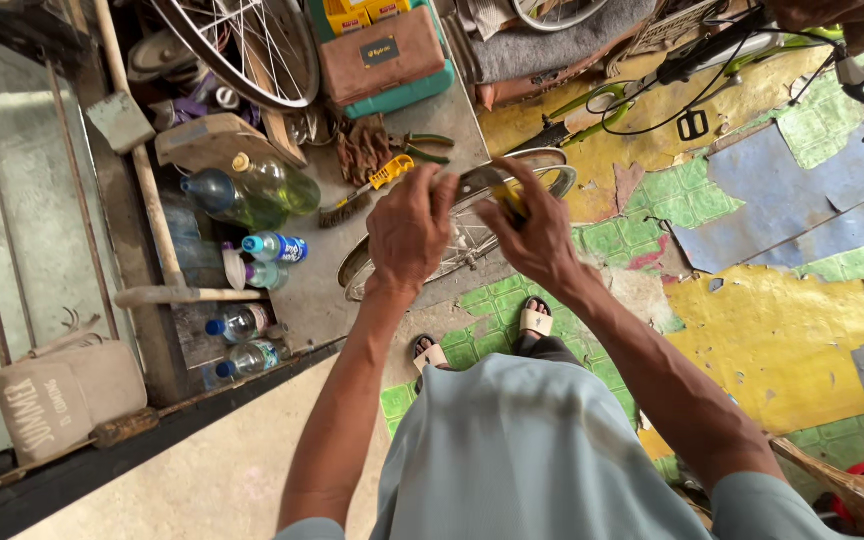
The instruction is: The person repeatedly adjusts the spokes of a bicycle wheel using a yellow spoke wrench. They rotate the wheel and tighten or loosen individual spokes to true the wheel. The person works methodically around the rim, checking alignment by hand.
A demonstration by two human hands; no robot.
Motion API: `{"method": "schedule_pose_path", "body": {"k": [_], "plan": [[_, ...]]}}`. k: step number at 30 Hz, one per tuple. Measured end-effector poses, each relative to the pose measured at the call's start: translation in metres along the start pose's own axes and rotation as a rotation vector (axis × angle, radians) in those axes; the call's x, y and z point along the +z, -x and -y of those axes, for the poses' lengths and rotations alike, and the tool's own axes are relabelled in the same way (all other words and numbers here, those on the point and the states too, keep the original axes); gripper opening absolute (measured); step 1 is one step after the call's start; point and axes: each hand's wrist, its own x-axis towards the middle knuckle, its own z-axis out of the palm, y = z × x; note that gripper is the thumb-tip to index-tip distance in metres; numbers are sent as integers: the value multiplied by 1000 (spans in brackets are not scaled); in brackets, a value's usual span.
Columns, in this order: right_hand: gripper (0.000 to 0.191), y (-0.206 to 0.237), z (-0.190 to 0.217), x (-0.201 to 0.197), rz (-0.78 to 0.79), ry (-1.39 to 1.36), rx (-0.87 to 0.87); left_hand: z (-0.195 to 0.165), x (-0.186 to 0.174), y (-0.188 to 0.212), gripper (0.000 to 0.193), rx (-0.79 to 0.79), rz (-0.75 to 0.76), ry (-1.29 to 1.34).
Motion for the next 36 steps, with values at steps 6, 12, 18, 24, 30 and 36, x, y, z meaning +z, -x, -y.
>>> {"method": "schedule_pose_path", "body": {"k": [6, 12, 18, 24, 30, 36], "plan": [[20, 70, -61, 10, 121, 48, 333, 18, -6, -1, 56, 192, 98, -209], [17, 93, -106, 35, 31, 119, 272, 28, -8, -16, 74, 217, 265, -316], [10, 94, -120, 54, -17, 204, 252, 18, 3, -13, 72, 191, 270, -294], [8, 99, -120, 53, 37, 235, 332, 14, 3, -13, 70, 178, 270, -254], [13, 95, -120, 39, -15, 203, 203, 15, 0, -16, 72, 201, 213, -229], [18, 74, -134, 19, -4, 415, 204, 20, -5, -23, 75, 132, 252, -224]]}}
